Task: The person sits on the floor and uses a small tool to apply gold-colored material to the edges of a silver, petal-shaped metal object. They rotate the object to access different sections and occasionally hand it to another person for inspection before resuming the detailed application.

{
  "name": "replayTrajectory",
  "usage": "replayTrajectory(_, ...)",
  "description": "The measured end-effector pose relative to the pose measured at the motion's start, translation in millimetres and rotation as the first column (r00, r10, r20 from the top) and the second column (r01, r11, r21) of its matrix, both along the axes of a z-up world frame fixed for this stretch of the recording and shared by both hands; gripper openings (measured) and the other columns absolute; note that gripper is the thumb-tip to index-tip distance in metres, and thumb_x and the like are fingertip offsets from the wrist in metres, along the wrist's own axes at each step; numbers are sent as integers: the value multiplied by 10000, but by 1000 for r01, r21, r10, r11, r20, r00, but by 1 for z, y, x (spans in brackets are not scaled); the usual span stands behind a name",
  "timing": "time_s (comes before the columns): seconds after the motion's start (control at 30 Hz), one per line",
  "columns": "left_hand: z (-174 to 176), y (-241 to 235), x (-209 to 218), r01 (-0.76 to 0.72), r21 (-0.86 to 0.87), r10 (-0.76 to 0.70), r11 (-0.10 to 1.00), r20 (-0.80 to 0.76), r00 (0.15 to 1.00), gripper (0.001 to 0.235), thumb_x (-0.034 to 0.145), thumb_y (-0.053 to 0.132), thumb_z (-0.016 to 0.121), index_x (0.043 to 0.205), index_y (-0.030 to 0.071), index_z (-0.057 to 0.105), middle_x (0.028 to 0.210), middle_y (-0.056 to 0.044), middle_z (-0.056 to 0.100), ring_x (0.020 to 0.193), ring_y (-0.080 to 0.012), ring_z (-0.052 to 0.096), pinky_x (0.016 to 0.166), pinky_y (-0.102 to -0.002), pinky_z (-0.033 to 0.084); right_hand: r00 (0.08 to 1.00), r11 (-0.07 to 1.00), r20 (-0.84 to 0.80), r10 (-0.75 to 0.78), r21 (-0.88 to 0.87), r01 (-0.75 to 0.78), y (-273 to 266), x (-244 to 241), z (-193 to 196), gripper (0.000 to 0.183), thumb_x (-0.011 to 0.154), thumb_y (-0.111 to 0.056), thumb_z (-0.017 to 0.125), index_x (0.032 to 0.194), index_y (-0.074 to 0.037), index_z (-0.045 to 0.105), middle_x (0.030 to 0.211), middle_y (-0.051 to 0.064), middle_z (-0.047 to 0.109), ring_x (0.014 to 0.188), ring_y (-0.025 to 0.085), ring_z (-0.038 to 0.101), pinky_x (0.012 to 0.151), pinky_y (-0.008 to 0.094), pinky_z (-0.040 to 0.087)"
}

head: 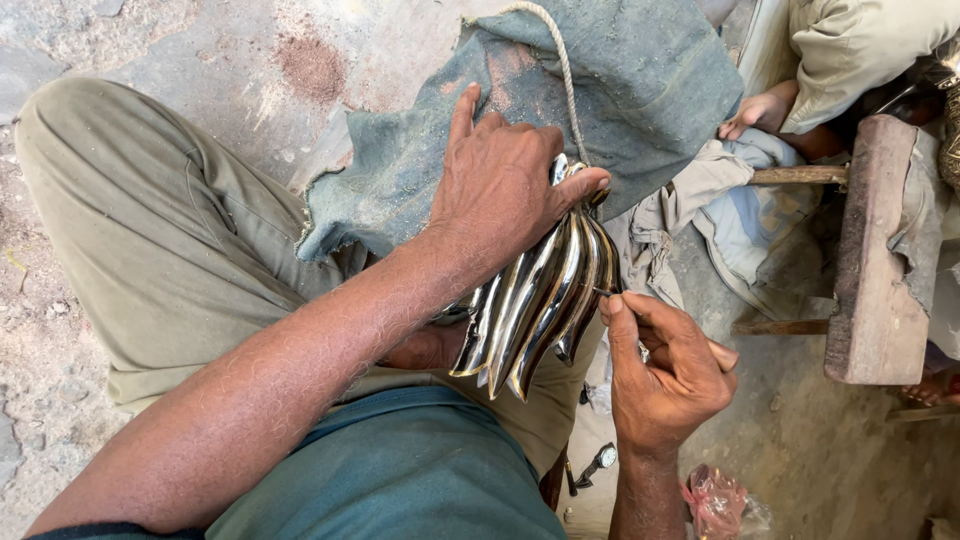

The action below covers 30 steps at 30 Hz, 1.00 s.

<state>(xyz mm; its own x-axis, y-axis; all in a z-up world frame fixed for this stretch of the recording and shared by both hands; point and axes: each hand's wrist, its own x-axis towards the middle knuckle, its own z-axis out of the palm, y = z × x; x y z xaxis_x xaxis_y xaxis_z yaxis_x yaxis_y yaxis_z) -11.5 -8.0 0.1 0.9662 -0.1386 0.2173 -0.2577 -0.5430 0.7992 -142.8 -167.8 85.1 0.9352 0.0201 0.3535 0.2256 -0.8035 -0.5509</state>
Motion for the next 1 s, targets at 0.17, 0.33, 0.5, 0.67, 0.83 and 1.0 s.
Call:
replayTrajectory(0.17, -2, -2, -1, -10, -9, 10, 1000, 10, 1000, 581, 916, 596, 669, 832, 29, 763, 684, -153, 697, 909, -356, 671, 1167, -633, 210, 999, 998, -7, -41, -46, 41, -2, -4, 0, 154, 928, 52, 822, 1054, 14, 741, 933, 119, 773, 755, 93, 725, 600, 167, 518)
replayTrajectory(0.33, -1, -1, -1, -23, -9, 24, 1000, 12, 1000, 583, 910, 601, 675, 817, 31, 757, 687, -154, 697, 902, -352, 673, 1165, -631, 209, 1000, 1000, 7, -3, -12, 4, -2, -8, -2, 160, 951, 49, 824, 1076, 7, 733, 1005, 123, 767, 780, 78, 734, 623, 150, 564)
replayTrajectory(0.5, -2, -2, -2, -40, -25, 41, 999, 37, 998, 577, 905, 599, 689, 809, 34, 756, 696, -159, 699, 909, -363, 672, 1162, -624, 218, 1000, 999, -1, -15, -46, 15, -3, -14, -3, 173, 922, 68, 825, 1054, 6, 734, 1003, 132, 772, 785, 88, 735, 612, 162, 557)
replayTrajectory(0.67, -3, -3, -1, -42, -13, 42, 999, 37, 998, 581, 907, 605, 681, 810, 37, 757, 686, -158, 695, 893, -358, 671, 1158, -627, 212, 1000, 999, 6, -13, -36, 13, -2, -19, -4, 186, 921, 60, 834, 1063, -2, 731, 1009, 120, 769, 779, 72, 732, 580, 140, 547)
replayTrajectory(0.83, -4, -3, -2, -42, -15, 43, 999, 41, 998, 576, 914, 602, 677, 821, 39, 756, 684, -154, 693, 889, -353, 671, 1161, -628, 215, 1000, 997, 11, -28, -69, 29, -2, -22, -4, 198, 886, 71, 843, 1035, -2, 735, 1002, 126, 773, 735, 53, 695, 504, 130, 455)
replayTrajectory(1.0, -4, -3, -1, -41, -19, 42, 999, 44, 998, 568, 907, 598, 681, 813, 43, 758, 682, -144, 698, 885, -351, 674, 1156, -631, 214, 1000, 999, 5, -11, -48, 11, 0, -27, -5, 195, 892, 81, 830, 1035, -10, 736, 1002, 123, 769, 746, 52, 692, 498, 119, 446)
